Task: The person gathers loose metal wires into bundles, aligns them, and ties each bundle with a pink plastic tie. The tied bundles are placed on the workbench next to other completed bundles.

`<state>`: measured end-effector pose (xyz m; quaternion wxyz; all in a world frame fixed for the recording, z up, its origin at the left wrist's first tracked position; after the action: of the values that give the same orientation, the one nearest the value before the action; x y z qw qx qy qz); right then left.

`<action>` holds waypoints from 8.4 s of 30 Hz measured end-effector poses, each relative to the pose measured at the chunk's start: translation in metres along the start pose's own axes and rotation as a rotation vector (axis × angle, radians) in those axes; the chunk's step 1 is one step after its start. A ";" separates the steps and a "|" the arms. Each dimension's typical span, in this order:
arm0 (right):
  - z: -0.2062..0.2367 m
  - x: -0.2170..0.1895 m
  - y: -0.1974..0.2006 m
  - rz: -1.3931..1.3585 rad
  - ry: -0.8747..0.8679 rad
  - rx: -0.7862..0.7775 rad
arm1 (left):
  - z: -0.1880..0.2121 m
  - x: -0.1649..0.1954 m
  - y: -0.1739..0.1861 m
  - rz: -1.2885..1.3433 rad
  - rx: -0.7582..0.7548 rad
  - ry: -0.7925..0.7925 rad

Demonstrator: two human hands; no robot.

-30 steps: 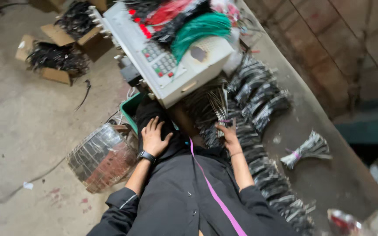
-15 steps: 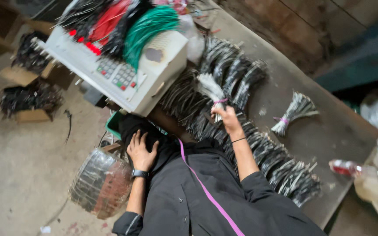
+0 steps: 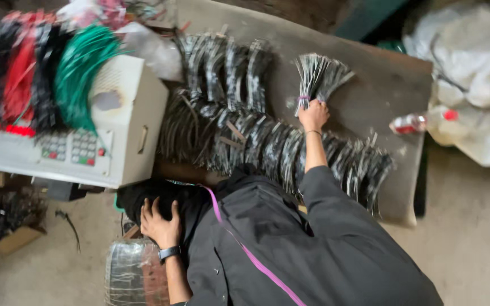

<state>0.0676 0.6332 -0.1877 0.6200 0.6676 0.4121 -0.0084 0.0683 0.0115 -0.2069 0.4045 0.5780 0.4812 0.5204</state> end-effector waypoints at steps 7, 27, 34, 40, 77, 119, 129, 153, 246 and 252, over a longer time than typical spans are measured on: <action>0.008 0.039 0.005 -0.037 -0.104 -0.034 | 0.005 0.018 -0.012 0.022 -0.030 -0.025; 0.008 -0.040 -0.052 -0.132 0.021 -0.123 | -0.003 0.021 -0.015 0.019 -0.015 -0.006; 0.024 -0.114 -0.102 -0.254 0.036 -0.165 | -0.013 0.013 -0.009 0.010 -0.028 -0.003; 0.048 -0.162 -0.131 -0.020 0.023 -0.317 | -0.029 -0.015 0.010 0.051 -0.005 0.035; 0.097 -0.214 -0.149 0.180 0.053 -0.411 | -0.060 -0.103 0.025 0.101 -0.040 0.157; 0.087 -0.186 -0.142 0.372 0.031 -0.515 | -0.035 -0.108 0.027 0.094 -0.055 0.189; 0.093 -0.193 -0.126 0.340 0.066 -0.540 | -0.030 -0.109 0.030 0.109 -0.033 0.178; 0.169 -0.214 -0.075 -1.374 -0.432 -1.437 | -0.042 -0.075 0.055 1.041 -0.129 0.176; 0.320 -0.509 0.021 -1.032 0.651 -2.145 | -0.233 0.065 0.248 1.840 -0.380 -0.273; 0.303 -0.496 0.036 -1.117 0.876 -1.156 | -0.231 0.043 0.256 1.617 0.150 0.179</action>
<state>-0.0882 0.1167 0.0306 0.5516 -0.0999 0.8136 0.1545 -0.1265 -0.0081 0.0809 -0.1758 0.7283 -0.0205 0.6620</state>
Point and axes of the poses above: each hand's wrist, its own z-axis away from the middle knuckle, its own y-axis out of the back of the hand, x = y × z, the point moved 8 cm from there along -z, towards the middle knuckle, and after that the axes turned 12 degrees about -z, right-handed, at the moved point
